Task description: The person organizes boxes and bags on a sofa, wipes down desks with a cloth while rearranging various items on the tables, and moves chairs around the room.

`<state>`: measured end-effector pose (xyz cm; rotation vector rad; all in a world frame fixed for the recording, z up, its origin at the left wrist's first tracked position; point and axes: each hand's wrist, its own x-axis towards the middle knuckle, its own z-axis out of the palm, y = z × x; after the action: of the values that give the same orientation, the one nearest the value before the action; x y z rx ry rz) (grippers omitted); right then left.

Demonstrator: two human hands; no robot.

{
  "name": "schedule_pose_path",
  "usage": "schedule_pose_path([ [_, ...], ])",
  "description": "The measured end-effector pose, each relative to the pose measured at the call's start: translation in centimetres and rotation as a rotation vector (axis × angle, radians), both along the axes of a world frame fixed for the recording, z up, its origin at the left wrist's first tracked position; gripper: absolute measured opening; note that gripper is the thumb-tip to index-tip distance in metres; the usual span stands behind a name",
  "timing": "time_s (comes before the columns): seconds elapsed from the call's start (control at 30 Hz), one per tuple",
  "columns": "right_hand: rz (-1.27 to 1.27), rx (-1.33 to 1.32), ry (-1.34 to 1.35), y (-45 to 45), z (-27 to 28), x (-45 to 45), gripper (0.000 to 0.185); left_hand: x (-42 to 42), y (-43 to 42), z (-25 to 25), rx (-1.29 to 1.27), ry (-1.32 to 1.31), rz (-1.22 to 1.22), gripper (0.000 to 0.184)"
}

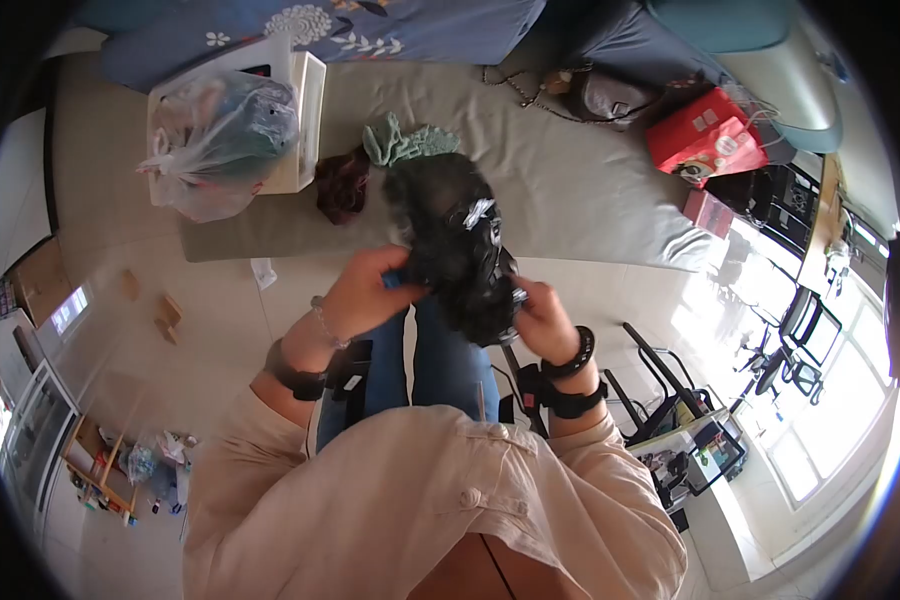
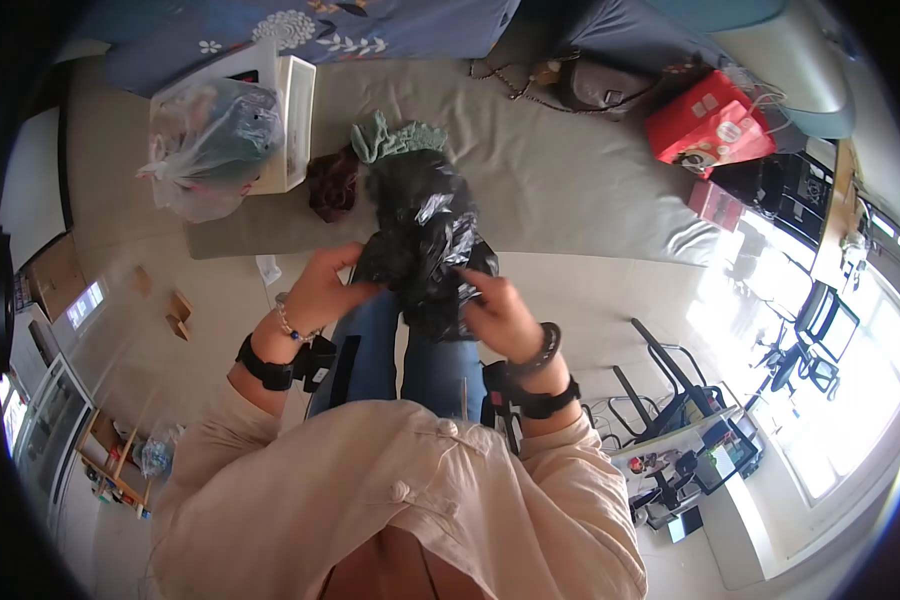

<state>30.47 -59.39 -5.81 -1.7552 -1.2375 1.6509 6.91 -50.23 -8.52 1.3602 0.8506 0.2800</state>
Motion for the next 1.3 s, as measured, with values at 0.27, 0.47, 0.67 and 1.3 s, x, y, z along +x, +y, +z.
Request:
schedule_pose_path([
  [0.27,-0.313,0.399,-0.444,1.1,7.9,5.2,0.019,-3.0,3.3,9.9,0.146,0.121,0.188,0.012],
  [0.47,-0.519,0.641,-0.335,3.6,13.9,3.5,0.013,-4.9,6.8,17.8,-0.036,-0.129,0.15,0.042],
  [0.67,-0.82,0.498,0.394,4.4,15.7,2.5,0.031,-2.3,3.9,18.7,0.675,0.112,-0.024,0.051],
  [1.3,0.035,0.432,0.162,2.6,4.8,1.5,0.026,-4.3,0.3,12.4,-0.553,-0.516,0.37,0.059],
])
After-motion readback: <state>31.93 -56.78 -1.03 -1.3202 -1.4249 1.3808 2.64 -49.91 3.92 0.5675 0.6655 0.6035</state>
